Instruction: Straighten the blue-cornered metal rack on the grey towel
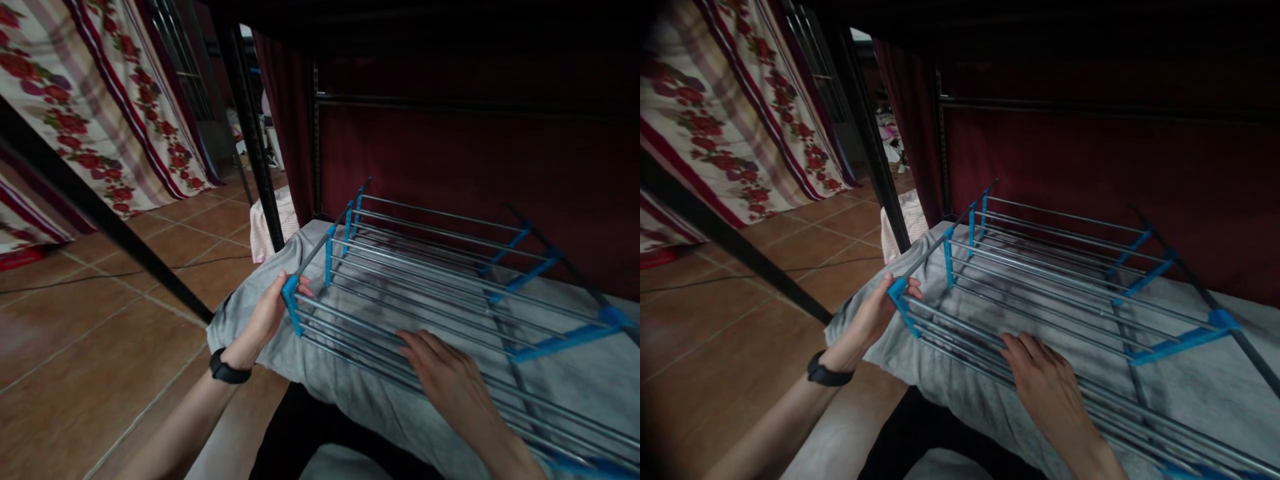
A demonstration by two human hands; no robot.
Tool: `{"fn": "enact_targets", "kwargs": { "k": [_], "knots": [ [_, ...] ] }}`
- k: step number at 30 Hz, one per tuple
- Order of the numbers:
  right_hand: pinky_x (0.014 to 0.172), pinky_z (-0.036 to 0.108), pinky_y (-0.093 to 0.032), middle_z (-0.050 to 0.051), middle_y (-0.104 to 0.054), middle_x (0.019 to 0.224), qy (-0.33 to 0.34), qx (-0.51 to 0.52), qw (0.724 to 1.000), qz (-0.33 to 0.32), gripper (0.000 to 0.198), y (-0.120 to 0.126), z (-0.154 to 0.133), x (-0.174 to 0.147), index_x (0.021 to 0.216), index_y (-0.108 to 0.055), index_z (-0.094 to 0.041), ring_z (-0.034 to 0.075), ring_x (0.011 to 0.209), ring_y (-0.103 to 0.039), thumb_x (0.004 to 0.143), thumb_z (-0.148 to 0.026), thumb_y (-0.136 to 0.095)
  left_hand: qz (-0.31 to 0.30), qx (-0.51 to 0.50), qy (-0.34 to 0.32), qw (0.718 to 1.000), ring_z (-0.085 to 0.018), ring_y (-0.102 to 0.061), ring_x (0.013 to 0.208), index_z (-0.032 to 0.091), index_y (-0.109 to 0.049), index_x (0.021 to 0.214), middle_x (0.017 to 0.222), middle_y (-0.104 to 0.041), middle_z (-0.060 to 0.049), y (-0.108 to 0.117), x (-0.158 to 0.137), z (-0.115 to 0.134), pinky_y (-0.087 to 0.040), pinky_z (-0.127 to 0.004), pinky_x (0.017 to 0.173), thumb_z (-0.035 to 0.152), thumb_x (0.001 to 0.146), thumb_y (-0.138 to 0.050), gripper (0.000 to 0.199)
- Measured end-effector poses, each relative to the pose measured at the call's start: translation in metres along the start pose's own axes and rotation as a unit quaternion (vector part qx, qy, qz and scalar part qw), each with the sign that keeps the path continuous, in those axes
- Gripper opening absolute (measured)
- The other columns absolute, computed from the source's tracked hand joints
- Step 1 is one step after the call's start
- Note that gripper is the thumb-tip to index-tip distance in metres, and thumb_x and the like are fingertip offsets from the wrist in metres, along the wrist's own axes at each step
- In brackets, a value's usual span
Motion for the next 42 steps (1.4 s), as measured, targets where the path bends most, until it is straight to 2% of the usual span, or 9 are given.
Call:
{"fn": "enact_targets", "kwargs": {
  "k": [9, 15, 25, 34, 42],
  "knots": [
    [0.074, 0.033, -0.052, 0.008, -0.071, 0.106, 0.033, -0.009, 0.999, 0.012, 0.030, 0.0002, -0.0025, -0.0067, 0.123, -0.061, -0.021, 0.019, 0.084, -0.070, 0.109, -0.027, -0.035, 0.019, 0.012, 0.004, 1.000, -0.025, -0.067, 0.078, 0.019, -0.070, 0.109, 0.088, -0.073, -0.006, 0.0002, 0.0045, -0.0037, -0.050, -0.034, 0.063, 0.062, 0.090, -0.053, 0.049],
    [0.073, 0.033, -0.051, 0.007, -0.071, 0.105, 0.031, -0.008, 0.999, 0.007, 0.029, 0.0019, -0.0010, -0.0046, 0.122, -0.060, -0.021, 0.019, 0.083, -0.070, 0.108, -0.024, -0.035, 0.013, 0.001, -0.001, 1.000, -0.017, -0.055, 0.058, 0.016, -0.072, 0.100, 0.075, -0.067, -0.005, 0.0032, 0.0064, -0.0043, -0.041, -0.033, 0.058, 0.054, 0.096, -0.050, 0.044],
    [0.070, 0.034, -0.051, 0.008, -0.072, 0.104, 0.058, -0.009, 0.998, 0.010, 0.029, 0.0049, -0.0012, -0.0027, 0.123, -0.060, -0.020, 0.020, 0.083, -0.070, 0.108, -0.024, -0.036, 0.017, -0.005, -0.003, 1.000, -0.015, -0.050, 0.057, 0.017, -0.073, 0.091, 0.072, -0.062, -0.003, -0.0002, 0.0054, -0.0015, -0.042, -0.031, 0.057, 0.051, 0.096, -0.050, 0.041],
    [0.074, 0.034, -0.051, 0.008, -0.072, 0.103, 0.060, -0.007, 0.998, 0.003, 0.028, 0.0034, 0.0006, -0.0035, 0.123, -0.060, -0.019, 0.020, 0.083, -0.069, 0.108, -0.023, -0.037, 0.015, 0.004, 0.003, 1.000, -0.016, -0.052, 0.059, 0.016, -0.073, 0.095, 0.079, -0.067, -0.005, 0.0018, 0.0051, -0.0021, -0.041, -0.032, 0.059, 0.054, 0.095, -0.052, 0.043],
    [0.072, 0.034, -0.047, 0.005, -0.071, 0.101, 0.063, -0.004, 0.998, -0.012, 0.029, 0.0029, 0.0033, -0.0034, 0.128, -0.057, -0.019, 0.018, 0.079, -0.067, 0.109, -0.020, -0.035, 0.020, 0.000, -0.011, 1.000, -0.014, -0.049, 0.059, 0.017, -0.070, 0.090, 0.075, -0.059, -0.003, -0.0017, 0.0034, 0.0007, -0.041, -0.030, 0.057, 0.061, 0.090, -0.057, 0.046]
  ]
}}
Point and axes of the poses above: each hand's wrist, its own x-axis towards the middle knuckle, its own y-axis out of the back of the hand, z = x × y, the point moved 4 cm from there along x, towards the middle knuckle
